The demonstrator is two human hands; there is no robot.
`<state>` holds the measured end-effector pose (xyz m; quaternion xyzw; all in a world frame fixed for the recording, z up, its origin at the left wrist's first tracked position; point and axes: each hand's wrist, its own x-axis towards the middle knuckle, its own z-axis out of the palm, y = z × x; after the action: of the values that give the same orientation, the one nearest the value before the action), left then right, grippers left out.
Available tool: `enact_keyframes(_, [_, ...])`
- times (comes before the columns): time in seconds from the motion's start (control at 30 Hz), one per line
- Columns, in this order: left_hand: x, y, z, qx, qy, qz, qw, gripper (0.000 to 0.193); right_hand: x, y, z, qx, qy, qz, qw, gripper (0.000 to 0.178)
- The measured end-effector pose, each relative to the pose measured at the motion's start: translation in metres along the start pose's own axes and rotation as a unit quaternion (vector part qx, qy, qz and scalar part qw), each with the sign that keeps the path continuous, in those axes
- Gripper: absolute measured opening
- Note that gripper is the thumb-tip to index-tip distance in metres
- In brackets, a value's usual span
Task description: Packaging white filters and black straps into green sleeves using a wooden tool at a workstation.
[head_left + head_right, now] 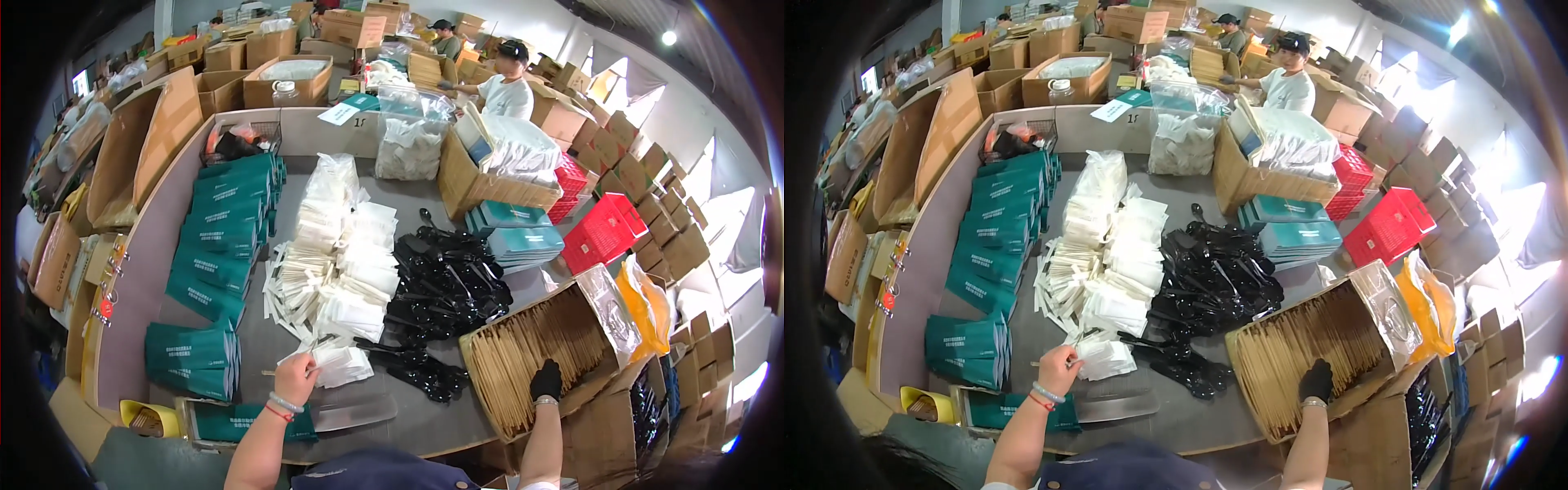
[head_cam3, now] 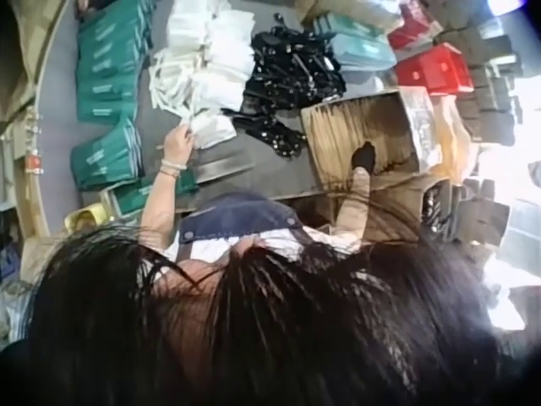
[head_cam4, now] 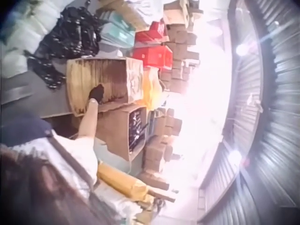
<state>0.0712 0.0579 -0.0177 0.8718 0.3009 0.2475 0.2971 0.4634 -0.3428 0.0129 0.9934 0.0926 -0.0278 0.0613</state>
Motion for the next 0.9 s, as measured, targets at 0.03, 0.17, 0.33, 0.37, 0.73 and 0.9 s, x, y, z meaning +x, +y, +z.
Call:
enact_keyframes(0.03, [0.001,0.011,-0.003,-0.006,-0.001,0.012,1.0,0.025,0.015,0.029,0.03,0.083,0.028,0.054,0.995,0.023])
enact_keyframes(0.17, [-0.027,0.049,-0.02,-0.169,-0.088,-0.138,0.972,0.024,-0.002,-0.006,0.024,0.445,0.261,0.028,0.856,0.027])
enact_keyframes(0.33, [-0.057,0.053,0.004,0.064,-0.074,0.07,0.993,0.023,-0.087,-0.165,-0.027,0.37,0.053,-0.261,0.89,0.016])
enact_keyframes(0.37, [-0.058,0.056,0.005,0.066,-0.075,0.071,0.992,0.023,-0.097,-0.186,-0.027,0.369,0.068,-0.332,0.865,0.017])
enact_keyframes(0.73, [-0.081,0.043,0.012,0.117,0.0,0.119,0.986,0.005,-0.113,-0.234,-0.016,0.226,0.019,-0.434,0.872,0.022])
enact_keyframes(0.9, [-0.089,0.049,0.009,0.101,-0.003,0.127,0.987,0.004,-0.114,-0.235,-0.008,0.21,0.001,-0.437,0.874,0.018])
